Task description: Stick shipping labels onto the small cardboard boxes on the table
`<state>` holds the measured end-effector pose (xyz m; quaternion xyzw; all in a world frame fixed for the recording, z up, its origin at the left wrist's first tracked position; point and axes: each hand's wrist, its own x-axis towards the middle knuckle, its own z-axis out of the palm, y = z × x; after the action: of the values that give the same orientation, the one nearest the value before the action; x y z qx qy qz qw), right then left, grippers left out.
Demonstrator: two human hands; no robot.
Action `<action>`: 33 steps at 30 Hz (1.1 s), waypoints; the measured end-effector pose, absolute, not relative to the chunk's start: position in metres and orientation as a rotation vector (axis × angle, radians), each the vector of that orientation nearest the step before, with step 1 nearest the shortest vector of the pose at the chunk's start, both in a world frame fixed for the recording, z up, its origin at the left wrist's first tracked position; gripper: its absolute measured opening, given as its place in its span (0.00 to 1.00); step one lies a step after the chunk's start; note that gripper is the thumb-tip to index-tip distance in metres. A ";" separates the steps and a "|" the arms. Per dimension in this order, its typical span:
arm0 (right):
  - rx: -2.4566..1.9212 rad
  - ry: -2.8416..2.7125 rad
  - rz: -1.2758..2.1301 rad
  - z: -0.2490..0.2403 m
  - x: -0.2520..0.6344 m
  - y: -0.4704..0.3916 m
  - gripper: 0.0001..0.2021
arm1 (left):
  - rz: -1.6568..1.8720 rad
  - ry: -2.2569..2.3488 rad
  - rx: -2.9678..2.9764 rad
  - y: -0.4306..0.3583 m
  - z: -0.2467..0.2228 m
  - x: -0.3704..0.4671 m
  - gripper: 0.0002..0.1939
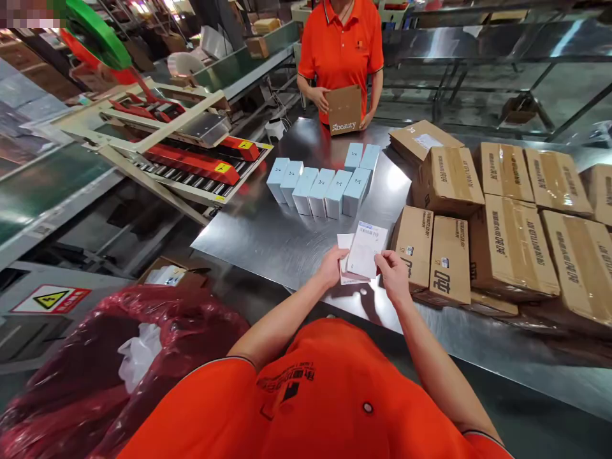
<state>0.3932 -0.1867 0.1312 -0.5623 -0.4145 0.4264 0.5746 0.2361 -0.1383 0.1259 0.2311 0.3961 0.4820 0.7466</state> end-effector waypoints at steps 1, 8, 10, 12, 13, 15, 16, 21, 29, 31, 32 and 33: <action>-1.320 -0.961 0.973 0.132 0.391 -0.186 0.18 | 1.073 0.841 0.484 -0.137 0.128 0.234 0.30; -1.367 -0.898 0.690 0.139 0.378 -0.181 0.17 | 1.009 0.780 0.546 -0.135 0.118 0.213 0.60; -1.367 -0.895 0.646 0.139 0.376 -0.177 0.17 | 0.884 0.797 0.636 -0.138 0.111 0.209 0.60; -1.387 -0.888 0.612 0.137 0.375 -0.173 0.17 | 0.794 0.774 0.666 -0.141 0.109 0.207 0.59; -1.404 -0.885 0.604 0.136 0.375 -0.171 0.17 | 0.766 0.746 0.653 -0.141 0.109 0.206 0.57; -1.439 -0.881 0.594 0.135 0.375 -0.166 0.17 | 0.716 0.672 0.587 -0.141 0.111 0.204 0.46; -1.454 -0.882 0.590 0.134 0.375 -0.164 0.17 | 0.683 0.635 0.549 -0.139 0.112 0.203 0.38; -1.496 -0.878 0.575 0.133 0.381 -0.151 0.16 | 0.446 0.515 0.495 -0.134 0.107 0.199 0.40; -1.560 -0.891 0.480 0.135 0.401 -0.131 0.14 | 0.351 0.521 0.657 -0.142 0.107 0.196 0.32; -1.535 -0.869 0.483 0.138 0.408 -0.125 0.14 | 0.336 0.611 0.736 -0.138 0.110 0.197 0.29; -1.520 -0.855 0.493 0.140 0.411 -0.121 0.14 | 0.336 0.640 0.764 -0.134 0.111 0.198 0.28; -1.502 -0.838 0.504 0.143 0.415 -0.118 0.14 | 0.346 0.659 0.779 -0.130 0.112 0.200 0.28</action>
<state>0.4146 -0.1177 0.1425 -0.6544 -0.3652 0.2194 0.6248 0.1998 -0.1303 0.1124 0.3709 0.3137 0.1650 0.8584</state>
